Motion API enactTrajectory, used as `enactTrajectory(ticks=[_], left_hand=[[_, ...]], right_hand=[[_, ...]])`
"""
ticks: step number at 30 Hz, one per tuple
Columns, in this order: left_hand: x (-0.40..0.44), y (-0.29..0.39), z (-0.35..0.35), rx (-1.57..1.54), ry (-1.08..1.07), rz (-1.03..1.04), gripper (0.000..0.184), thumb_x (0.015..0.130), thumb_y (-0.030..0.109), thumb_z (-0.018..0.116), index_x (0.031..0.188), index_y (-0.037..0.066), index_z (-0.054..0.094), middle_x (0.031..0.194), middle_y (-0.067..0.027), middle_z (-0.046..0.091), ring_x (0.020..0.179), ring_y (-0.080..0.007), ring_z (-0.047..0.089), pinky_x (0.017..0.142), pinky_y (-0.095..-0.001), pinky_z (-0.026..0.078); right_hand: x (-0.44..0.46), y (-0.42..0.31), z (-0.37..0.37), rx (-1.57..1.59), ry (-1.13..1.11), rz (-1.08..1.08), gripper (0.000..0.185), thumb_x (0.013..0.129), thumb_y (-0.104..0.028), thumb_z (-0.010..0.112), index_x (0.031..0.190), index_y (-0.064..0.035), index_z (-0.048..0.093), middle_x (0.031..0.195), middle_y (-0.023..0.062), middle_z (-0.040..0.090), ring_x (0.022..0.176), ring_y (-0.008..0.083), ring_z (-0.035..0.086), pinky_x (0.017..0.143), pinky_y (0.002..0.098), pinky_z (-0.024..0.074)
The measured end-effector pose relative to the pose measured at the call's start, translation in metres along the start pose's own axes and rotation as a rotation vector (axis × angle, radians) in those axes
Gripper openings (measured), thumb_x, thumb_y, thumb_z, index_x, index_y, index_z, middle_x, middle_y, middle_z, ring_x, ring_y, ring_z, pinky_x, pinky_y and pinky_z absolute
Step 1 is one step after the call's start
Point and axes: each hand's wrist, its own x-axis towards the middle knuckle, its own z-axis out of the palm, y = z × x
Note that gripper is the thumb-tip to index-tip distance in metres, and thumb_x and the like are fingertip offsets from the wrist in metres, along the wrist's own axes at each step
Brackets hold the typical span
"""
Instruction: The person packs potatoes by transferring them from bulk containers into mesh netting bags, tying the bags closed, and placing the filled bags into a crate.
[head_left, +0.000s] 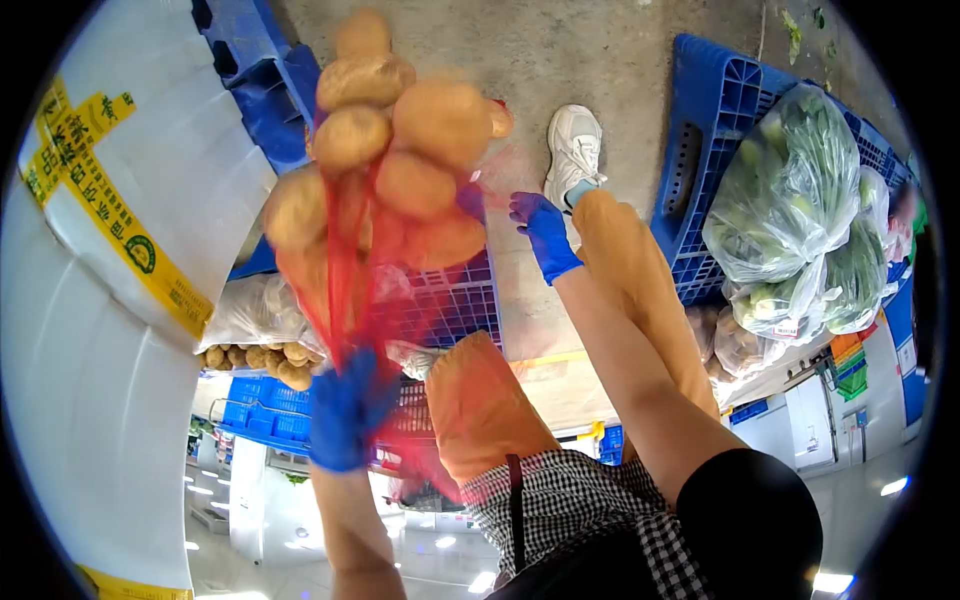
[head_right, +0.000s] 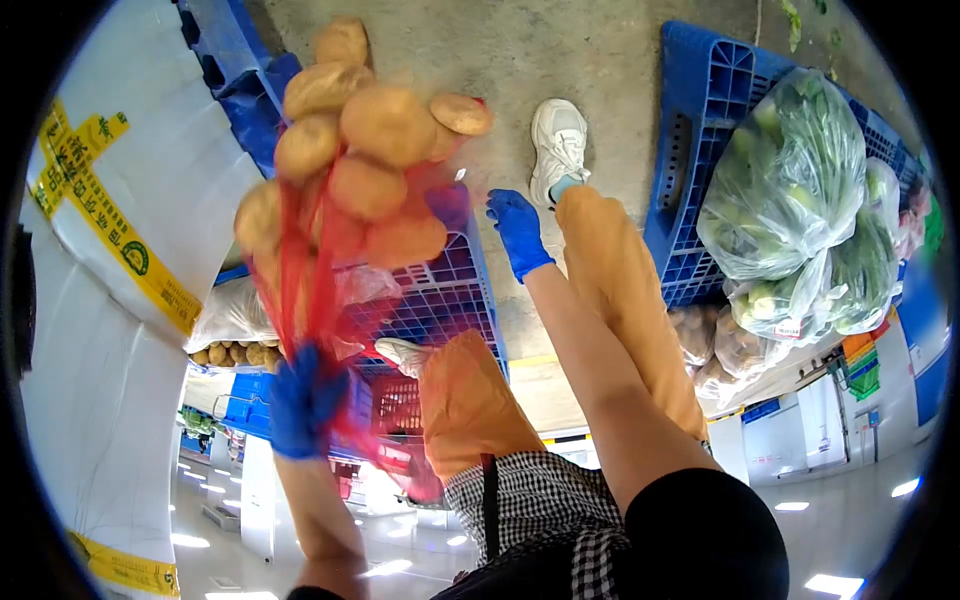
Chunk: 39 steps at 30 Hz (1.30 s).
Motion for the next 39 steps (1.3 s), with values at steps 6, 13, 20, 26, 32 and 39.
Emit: enactTrajectory(ticks=[6, 13, 20, 26, 32, 39], left_hand=[[-0.131, -0.079, -0.065, 0.198, 0.062, -0.04, 0.024, 0.085, 0.032, 0.058, 0.076, 0.012, 0.047, 0.061, -0.0004, 0.048, 0.047, -0.0111, 0.045, 0.044, -0.0234, 0.035], [-0.171, -0.188, -0.119, 0.028, 0.0, -0.269, 0.023, 0.086, 0.032, 0.056, 0.087, 0.009, 0.054, 0.072, -0.0059, 0.056, 0.062, -0.0175, 0.055, 0.057, -0.0327, 0.047], [-0.113, -0.261, -0.095, 0.054, 0.061, -0.344, 0.025, 0.088, 0.032, 0.054, 0.09, 0.006, 0.054, 0.073, -0.007, 0.057, 0.063, -0.0177, 0.055, 0.058, -0.0331, 0.047], [-0.102, -0.291, -0.088, 0.041, 0.029, -0.362, 0.028, 0.088, 0.031, 0.053, 0.094, 0.004, 0.054, 0.074, -0.0079, 0.058, 0.064, -0.0178, 0.055, 0.058, -0.0334, 0.046], [-0.107, -0.304, -0.074, 0.07, -0.008, -0.357, 0.03, 0.089, 0.031, 0.051, 0.097, 0.002, 0.054, 0.075, -0.0088, 0.058, 0.065, -0.018, 0.055, 0.058, -0.0338, 0.046], [-0.11, -0.317, -0.056, 0.14, -0.014, -0.33, 0.033, 0.09, 0.031, 0.049, 0.101, 0.0, 0.054, 0.076, -0.0099, 0.059, 0.066, -0.0181, 0.055, 0.058, -0.0342, 0.045]], right_hand=[[0.042, 0.009, -0.008, -1.089, 0.017, -0.668, 0.024, 0.081, -0.018, 0.054, 0.101, -0.006, 0.061, 0.1, 0.0135, 0.062, 0.085, 0.0262, 0.059, 0.074, 0.0372, 0.047], [0.094, 0.004, 0.087, -1.678, -0.445, -1.436, 0.03, 0.08, -0.017, 0.047, 0.105, -0.0052, 0.057, 0.114, 0.0164, 0.054, 0.107, 0.0293, 0.051, 0.089, 0.0409, 0.0406], [0.145, 0.035, 0.164, -1.378, -0.25, -0.429, 0.03, 0.086, -0.022, 0.041, 0.104, -0.0035, 0.057, 0.101, 0.0182, 0.06, 0.095, 0.0305, 0.058, 0.081, 0.0388, 0.0449], [0.111, 0.002, 0.167, -1.424, -0.647, -0.868, 0.028, 0.087, -0.025, 0.042, 0.102, -0.0099, 0.06, 0.08, 0.0136, 0.063, 0.071, 0.031, 0.061, 0.063, 0.0416, 0.0475], [0.109, -0.032, 0.234, -1.607, -0.202, -1.06, 0.026, 0.082, -0.018, 0.043, 0.091, -0.0072, 0.064, 0.087, 0.0145, 0.064, 0.077, 0.0318, 0.062, 0.064, 0.0426, 0.0493], [0.135, -0.042, 0.24, -1.528, -0.353, -0.843, 0.034, 0.085, -0.032, 0.042, 0.088, -0.0065, 0.065, 0.087, 0.019, 0.064, 0.079, 0.035, 0.061, 0.071, 0.0442, 0.0475]])
